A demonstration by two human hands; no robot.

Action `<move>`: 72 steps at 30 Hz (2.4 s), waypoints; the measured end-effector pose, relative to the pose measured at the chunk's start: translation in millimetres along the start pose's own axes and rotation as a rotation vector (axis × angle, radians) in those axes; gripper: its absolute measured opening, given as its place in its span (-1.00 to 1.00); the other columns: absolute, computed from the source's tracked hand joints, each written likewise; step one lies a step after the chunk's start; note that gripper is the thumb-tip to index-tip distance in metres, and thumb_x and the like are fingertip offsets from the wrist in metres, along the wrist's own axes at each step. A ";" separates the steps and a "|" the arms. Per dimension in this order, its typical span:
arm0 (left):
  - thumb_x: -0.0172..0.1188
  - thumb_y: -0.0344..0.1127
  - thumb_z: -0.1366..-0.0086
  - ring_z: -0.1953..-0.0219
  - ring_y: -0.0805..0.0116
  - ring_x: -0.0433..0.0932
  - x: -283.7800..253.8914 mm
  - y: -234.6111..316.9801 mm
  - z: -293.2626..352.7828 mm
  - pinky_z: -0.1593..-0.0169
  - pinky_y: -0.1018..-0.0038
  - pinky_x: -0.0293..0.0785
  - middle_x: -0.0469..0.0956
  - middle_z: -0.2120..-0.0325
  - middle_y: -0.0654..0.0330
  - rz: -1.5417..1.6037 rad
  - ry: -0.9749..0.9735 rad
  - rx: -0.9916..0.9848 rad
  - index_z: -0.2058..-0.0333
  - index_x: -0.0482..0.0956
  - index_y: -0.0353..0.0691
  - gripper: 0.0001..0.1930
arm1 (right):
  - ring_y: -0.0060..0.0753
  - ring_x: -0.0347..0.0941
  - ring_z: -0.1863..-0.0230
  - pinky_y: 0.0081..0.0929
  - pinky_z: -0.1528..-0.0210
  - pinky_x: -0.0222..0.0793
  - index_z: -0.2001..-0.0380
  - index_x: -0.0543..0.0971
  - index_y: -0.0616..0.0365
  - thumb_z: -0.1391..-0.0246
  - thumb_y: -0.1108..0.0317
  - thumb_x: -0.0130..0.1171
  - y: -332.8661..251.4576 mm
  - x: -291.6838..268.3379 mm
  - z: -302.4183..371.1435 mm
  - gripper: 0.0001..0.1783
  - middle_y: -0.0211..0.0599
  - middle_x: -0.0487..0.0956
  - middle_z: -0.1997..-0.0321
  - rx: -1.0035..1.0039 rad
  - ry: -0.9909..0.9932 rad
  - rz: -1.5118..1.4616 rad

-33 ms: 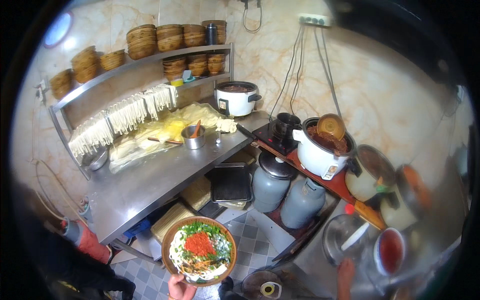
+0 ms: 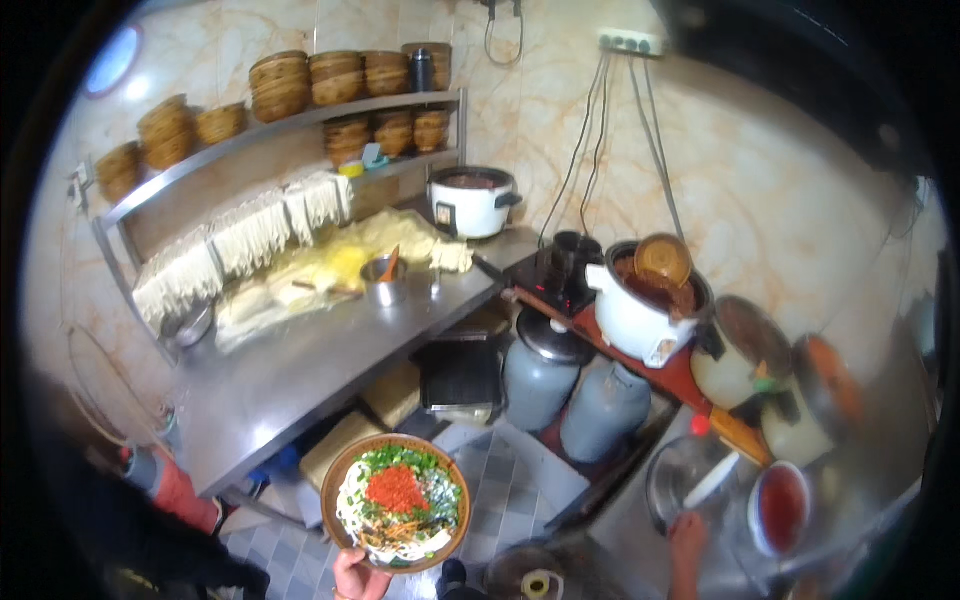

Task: The person assembles multiple noodle dishes by scooping a dark meat sauce over noodles in bowls, then adding chopped cabbage and green onions. The person uses a ladle and tongs to transfer ingredients from containers to the bowls.

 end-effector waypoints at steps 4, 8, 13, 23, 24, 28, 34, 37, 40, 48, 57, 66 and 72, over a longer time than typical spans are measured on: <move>0.14 -0.23 0.05 -0.16 0.05 0.39 21.8 38.1 -105.4 -0.20 0.07 0.34 0.40 -0.15 0.09 -0.004 -0.022 0.021 -0.22 0.24 -0.22 -0.24 | -0.45 0.45 0.58 -0.45 0.50 0.34 0.37 0.52 0.26 -0.26 0.21 -0.01 -117.2 139.2 -98.3 -0.69 -0.28 0.47 0.65 -0.055 -0.153 -0.126; 0.11 -0.22 0.02 -0.13 0.06 0.42 27.4 69.6 -211.8 -0.17 0.11 0.38 0.40 -0.14 0.09 0.024 -0.035 0.016 -0.22 0.23 -0.22 -0.26 | -0.49 0.47 0.61 -0.49 0.48 0.39 0.31 0.55 0.26 -0.25 0.18 0.03 -245.0 255.8 -187.0 -0.68 -0.27 0.55 0.61 -0.217 -0.300 -0.165; 0.09 -0.20 0.00 -0.13 0.03 0.42 23.0 83.4 -377.3 -0.11 0.12 0.44 0.41 -0.13 0.02 0.031 -0.092 -0.029 -0.23 0.22 -0.26 -0.25 | -0.49 0.48 0.61 -0.46 0.50 0.39 0.34 0.56 0.30 -0.26 0.14 0.02 -355.3 368.7 -335.6 -0.62 -0.27 0.55 0.64 -0.251 -0.324 -0.158; 0.11 -0.16 0.00 -0.21 -0.01 0.32 95.0 54.8 -685.2 -0.28 0.04 0.19 0.35 -0.18 0.02 -0.053 -0.275 -0.303 -0.24 0.20 -0.28 -0.22 | -0.16 0.46 0.02 -0.24 0.00 0.35 0.28 0.69 0.02 -0.13 0.24 0.00 -451.1 539.0 -588.3 -0.71 -0.17 0.65 0.18 -0.422 -0.089 1.161; 0.12 -0.17 0.00 -0.21 0.01 0.33 104.8 43.4 -708.8 -0.28 0.05 0.19 0.36 -0.18 0.03 -0.030 -0.285 -0.366 -0.24 0.21 -0.26 -0.23 | -0.24 0.51 0.03 -0.25 0.02 0.35 0.25 0.69 -0.05 -0.15 0.25 -0.11 -449.0 550.6 -604.4 -0.65 -0.24 0.66 0.16 -0.396 -0.166 1.258; 0.15 -0.20 0.04 -0.17 -0.04 0.36 136.5 5.9 -778.7 -0.23 0.02 0.28 0.39 -0.14 -0.01 -0.043 -0.264 -0.388 -0.22 0.22 -0.30 -0.22 | -0.07 0.57 0.09 -0.10 0.05 0.42 0.30 0.67 0.09 -0.09 0.23 0.04 -436.8 565.2 -648.8 -0.73 -0.12 0.66 0.22 -0.228 -0.208 0.998; 0.15 -0.19 0.04 -0.16 -0.02 0.39 183.8 -64.4 -836.7 -0.23 0.06 0.28 0.38 -0.15 -0.01 -0.005 -0.287 -0.452 -0.22 0.22 -0.32 -0.21 | 0.08 0.61 0.28 -0.14 0.21 0.55 0.34 0.56 0.32 -0.16 0.29 0.07 -430.3 556.1 -699.0 -0.74 0.08 0.63 0.35 -0.253 -0.232 0.357; 0.14 -0.19 0.02 -0.15 0.01 0.40 189.1 -88.3 -866.0 -0.22 0.08 0.31 0.42 -0.12 0.01 -0.025 -0.284 -0.408 -0.19 0.27 -0.33 -0.26 | -0.16 0.63 0.43 -0.34 0.38 0.58 0.34 0.54 0.39 -0.23 0.36 -0.01 -420.2 557.6 -707.9 -0.74 0.02 0.63 0.45 0.006 -0.444 -0.293; 0.12 -0.22 -0.04 -0.09 0.09 0.46 190.2 -109.1 -893.8 -0.16 0.14 0.36 0.49 -0.05 0.05 -0.085 -0.304 -0.546 -0.11 0.38 -0.33 -0.39 | -0.31 0.63 0.45 -0.48 0.46 0.58 0.19 0.46 0.46 -0.32 0.37 -0.12 -407.4 543.2 -708.0 -0.71 0.00 0.64 0.40 0.231 -0.372 -0.273; 0.11 -0.22 -0.12 -0.09 0.12 0.46 209.8 -126.2 -939.2 -0.16 0.17 0.37 0.48 -0.06 0.06 -0.104 -0.337 -0.612 -0.13 0.34 -0.32 -0.41 | -0.37 0.62 0.41 -0.62 0.40 0.55 0.05 0.45 0.47 -0.33 0.36 -0.12 -446.1 501.7 -688.4 -0.66 -0.02 0.63 0.35 0.113 -0.296 -0.328; 0.11 -0.20 -0.13 -0.10 0.10 0.46 216.5 -140.6 -969.2 -0.16 0.13 0.40 0.46 -0.09 0.06 -0.052 -0.384 -0.635 -0.16 0.32 -0.25 -0.40 | -0.37 0.62 0.34 -0.60 0.30 0.54 0.04 0.46 0.38 -0.36 0.34 -0.14 -491.8 494.4 -635.4 -0.68 -0.06 0.64 0.29 0.146 -0.314 -0.396; 0.09 -0.21 -0.15 -0.12 0.11 0.44 217.3 -139.1 -975.3 -0.17 0.13 0.40 0.42 -0.12 0.09 -0.030 -0.377 -0.644 -0.18 0.29 -0.22 -0.41 | -0.30 0.63 0.27 -0.54 0.22 0.57 -0.03 0.41 0.43 -0.36 0.38 -0.13 -498.0 509.8 -595.0 -0.66 0.00 0.64 0.25 0.086 -0.399 -0.401; 0.09 -0.21 -0.15 -0.12 0.13 0.45 213.3 -136.7 -981.1 -0.14 0.18 0.44 0.43 -0.12 0.09 -0.053 -0.369 -0.649 -0.18 0.28 -0.21 -0.41 | -0.37 0.63 0.27 -0.54 0.19 0.56 -0.05 0.42 0.43 -0.35 0.41 -0.12 -498.9 498.7 -578.4 -0.66 -0.07 0.65 0.28 -0.022 -0.323 -0.271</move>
Point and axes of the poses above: each hand's wrist, its own z-axis away from the middle knuckle, its own x-axis out of the palm, y = z × x, the point moved 7 cm from there along -z, towards the middle knuckle
